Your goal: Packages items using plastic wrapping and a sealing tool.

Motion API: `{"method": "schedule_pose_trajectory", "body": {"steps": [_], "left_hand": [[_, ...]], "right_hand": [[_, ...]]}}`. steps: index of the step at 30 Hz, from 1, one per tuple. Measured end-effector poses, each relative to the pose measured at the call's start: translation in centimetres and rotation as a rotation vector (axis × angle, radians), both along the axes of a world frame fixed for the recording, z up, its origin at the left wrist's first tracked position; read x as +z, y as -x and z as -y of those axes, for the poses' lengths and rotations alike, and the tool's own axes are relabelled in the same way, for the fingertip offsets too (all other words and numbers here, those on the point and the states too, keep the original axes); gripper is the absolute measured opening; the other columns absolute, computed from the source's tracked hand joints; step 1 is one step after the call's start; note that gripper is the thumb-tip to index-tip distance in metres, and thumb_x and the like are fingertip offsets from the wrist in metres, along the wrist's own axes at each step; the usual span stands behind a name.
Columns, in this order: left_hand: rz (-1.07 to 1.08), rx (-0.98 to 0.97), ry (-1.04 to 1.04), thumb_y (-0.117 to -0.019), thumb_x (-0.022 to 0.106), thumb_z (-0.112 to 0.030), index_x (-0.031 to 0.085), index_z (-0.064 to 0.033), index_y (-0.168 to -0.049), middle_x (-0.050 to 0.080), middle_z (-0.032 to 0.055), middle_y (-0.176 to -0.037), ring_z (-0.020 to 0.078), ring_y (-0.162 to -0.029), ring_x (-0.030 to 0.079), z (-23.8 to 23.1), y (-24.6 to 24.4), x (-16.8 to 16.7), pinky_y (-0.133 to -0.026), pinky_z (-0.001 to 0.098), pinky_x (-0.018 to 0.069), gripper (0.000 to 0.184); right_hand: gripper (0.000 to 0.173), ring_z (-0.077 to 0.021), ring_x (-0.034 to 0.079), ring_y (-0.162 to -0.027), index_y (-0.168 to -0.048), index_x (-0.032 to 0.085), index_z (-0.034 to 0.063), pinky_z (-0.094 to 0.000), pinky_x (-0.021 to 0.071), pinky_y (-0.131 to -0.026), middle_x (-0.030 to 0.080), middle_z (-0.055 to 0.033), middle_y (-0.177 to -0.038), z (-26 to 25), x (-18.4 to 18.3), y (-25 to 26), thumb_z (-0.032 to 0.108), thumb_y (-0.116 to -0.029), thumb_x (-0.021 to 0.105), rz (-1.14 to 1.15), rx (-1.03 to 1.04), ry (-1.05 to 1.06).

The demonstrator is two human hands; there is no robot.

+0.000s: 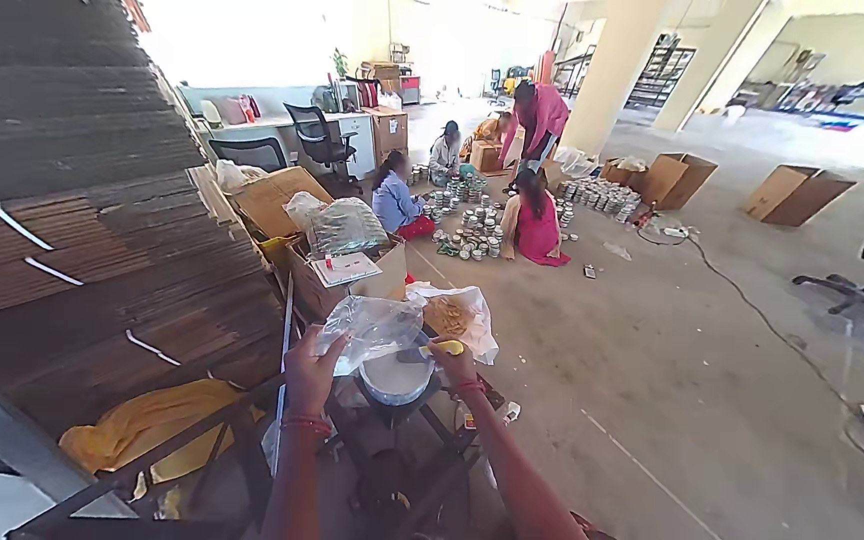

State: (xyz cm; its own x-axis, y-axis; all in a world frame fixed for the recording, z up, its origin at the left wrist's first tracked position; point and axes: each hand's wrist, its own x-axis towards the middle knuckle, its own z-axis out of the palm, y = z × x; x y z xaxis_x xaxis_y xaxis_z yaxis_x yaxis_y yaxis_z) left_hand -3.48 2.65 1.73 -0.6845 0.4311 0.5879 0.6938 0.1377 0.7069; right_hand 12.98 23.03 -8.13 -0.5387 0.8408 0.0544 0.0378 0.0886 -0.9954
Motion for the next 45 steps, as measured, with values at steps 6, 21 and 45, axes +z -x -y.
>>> {"method": "schedule_pose_trajectory", "body": {"steps": [6,21,45], "left_hand": [[0.008,-0.010,0.027,-0.0914,0.075,-0.021,0.070,0.0059,-0.111,0.074,0.0197,-0.097,0.0203,-0.092,0.072,-0.2,0.2,-0.1,-0.088,0.0401,0.0560,0.033],[-0.117,-0.143,0.319,-0.0945,0.076,-0.023,0.070,0.0015,-0.110,0.073,0.0231,-0.093,0.0411,-0.088,0.072,-1.8,0.7,0.2,-0.081,0.0642,0.0537,0.029],[-0.148,-0.143,0.290,-0.0946,0.075,-0.021,0.070,0.0036,-0.109,0.072,0.0253,-0.091,0.0429,-0.087,0.071,-2.3,1.8,1.9,-0.080,0.0643,0.0534,0.029]], "right_hand": [[0.021,-0.0163,0.072,-0.077,-0.110,0.069,-0.0008,-0.0337,0.0629,-0.072,0.072,-0.0110,-0.099,-0.1,3.0,-1.8,0.011,-0.0929,0.074,0.144,0.149,0.050],[0.021,-0.0174,0.072,-0.070,-0.106,0.070,0.0011,-0.0360,0.0634,-0.070,0.074,-0.0113,-0.090,0.0,1.6,-2.4,0.017,-0.0930,0.076,0.146,-0.085,0.024],[0.021,-0.0176,0.071,-0.068,-0.108,0.068,-0.0030,-0.0343,0.0628,-0.066,0.073,-0.0129,-0.088,-0.3,0.3,-2.1,0.011,-0.0935,0.075,0.039,-0.150,0.129]]}}
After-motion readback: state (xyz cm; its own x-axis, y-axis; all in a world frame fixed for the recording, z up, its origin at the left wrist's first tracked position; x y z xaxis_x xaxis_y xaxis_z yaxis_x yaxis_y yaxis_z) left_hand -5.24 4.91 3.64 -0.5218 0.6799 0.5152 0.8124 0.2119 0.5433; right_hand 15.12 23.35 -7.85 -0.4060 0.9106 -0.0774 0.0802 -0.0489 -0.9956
